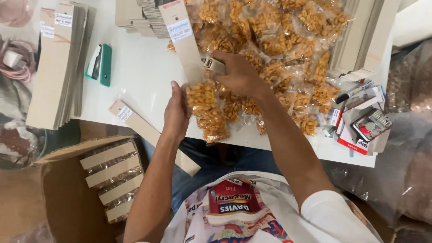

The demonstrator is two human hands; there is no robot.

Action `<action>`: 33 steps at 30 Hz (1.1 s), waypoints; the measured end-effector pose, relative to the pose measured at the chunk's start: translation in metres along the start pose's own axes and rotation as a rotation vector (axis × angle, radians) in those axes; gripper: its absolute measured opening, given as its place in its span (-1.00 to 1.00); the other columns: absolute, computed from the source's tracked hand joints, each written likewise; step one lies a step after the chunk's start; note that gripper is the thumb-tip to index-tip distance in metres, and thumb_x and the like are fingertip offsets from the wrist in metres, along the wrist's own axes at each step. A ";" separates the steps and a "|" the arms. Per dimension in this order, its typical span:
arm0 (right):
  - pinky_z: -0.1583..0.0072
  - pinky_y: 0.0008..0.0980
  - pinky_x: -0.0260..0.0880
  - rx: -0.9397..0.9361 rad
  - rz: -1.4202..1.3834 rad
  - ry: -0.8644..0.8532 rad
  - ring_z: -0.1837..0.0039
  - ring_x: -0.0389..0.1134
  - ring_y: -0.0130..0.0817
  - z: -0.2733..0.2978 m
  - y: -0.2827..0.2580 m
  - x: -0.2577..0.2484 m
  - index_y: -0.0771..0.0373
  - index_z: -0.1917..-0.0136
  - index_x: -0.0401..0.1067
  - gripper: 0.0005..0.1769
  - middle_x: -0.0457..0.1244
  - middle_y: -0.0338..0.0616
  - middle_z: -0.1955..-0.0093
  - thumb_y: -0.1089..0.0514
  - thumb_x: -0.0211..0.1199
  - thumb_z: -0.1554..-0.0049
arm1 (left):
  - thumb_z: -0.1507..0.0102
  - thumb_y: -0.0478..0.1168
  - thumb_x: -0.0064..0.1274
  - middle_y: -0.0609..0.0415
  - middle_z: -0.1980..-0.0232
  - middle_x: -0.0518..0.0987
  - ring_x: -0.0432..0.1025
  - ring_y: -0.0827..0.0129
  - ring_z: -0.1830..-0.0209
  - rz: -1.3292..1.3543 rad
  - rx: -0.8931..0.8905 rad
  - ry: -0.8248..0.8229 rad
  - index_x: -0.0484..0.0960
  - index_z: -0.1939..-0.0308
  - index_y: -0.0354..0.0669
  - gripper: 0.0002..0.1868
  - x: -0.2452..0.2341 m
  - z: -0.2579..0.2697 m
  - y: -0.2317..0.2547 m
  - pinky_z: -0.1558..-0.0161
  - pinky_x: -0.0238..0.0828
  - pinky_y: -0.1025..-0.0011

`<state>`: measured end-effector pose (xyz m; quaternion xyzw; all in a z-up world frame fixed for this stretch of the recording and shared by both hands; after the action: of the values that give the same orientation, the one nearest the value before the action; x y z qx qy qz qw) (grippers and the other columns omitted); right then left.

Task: Stapling cardboard header labels onto small plastic bags filled with snacks and placing them in a box.

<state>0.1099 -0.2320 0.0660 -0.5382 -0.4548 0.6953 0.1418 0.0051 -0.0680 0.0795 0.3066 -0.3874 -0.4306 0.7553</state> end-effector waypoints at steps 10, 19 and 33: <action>0.21 -0.43 0.30 0.292 -0.738 0.545 0.30 0.36 -0.42 -0.011 -0.057 0.030 0.13 0.25 0.44 -0.37 0.31 -0.19 0.40 -0.49 0.20 -0.06 | -0.50 -0.10 -0.14 0.26 0.44 0.45 0.30 0.57 0.32 -0.448 0.474 -0.100 0.70 0.05 -0.15 -0.69 -0.025 -0.033 -0.038 0.12 0.36 0.47; -0.29 0.08 0.31 0.259 -0.812 0.468 -0.22 0.40 0.11 0.010 -0.028 0.024 0.37 -0.18 0.47 0.03 0.35 0.24 -0.12 -0.67 -0.03 -0.09 | -0.48 -0.13 -0.09 0.01 0.53 0.50 0.36 0.38 0.42 -0.719 0.601 -0.238 0.72 -0.02 -0.13 -0.72 -0.016 -0.025 -0.033 0.26 0.37 0.27; 0.00 -0.18 0.46 -0.776 0.567 0.696 0.05 0.42 -0.13 0.045 -0.026 0.036 0.12 0.06 0.55 -0.88 0.34 -0.12 0.08 0.23 0.20 -0.26 | -0.41 0.19 -0.16 0.02 -0.01 0.42 0.27 0.46 0.26 -0.014 0.065 -0.005 0.37 -0.42 -0.18 -0.34 -0.027 -0.052 -0.033 0.34 0.20 0.53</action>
<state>0.0492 -0.2147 0.0644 -0.8476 -0.4410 0.2713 -0.1160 0.0265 -0.0519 0.0180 0.3327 -0.4010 -0.4238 0.7409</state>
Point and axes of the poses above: each hand's wrist, its own z-axis away from the middle knuckle, its own x-axis out of the palm, y = z × x, the point moved 2 cm from there along -z, towards the middle knuckle
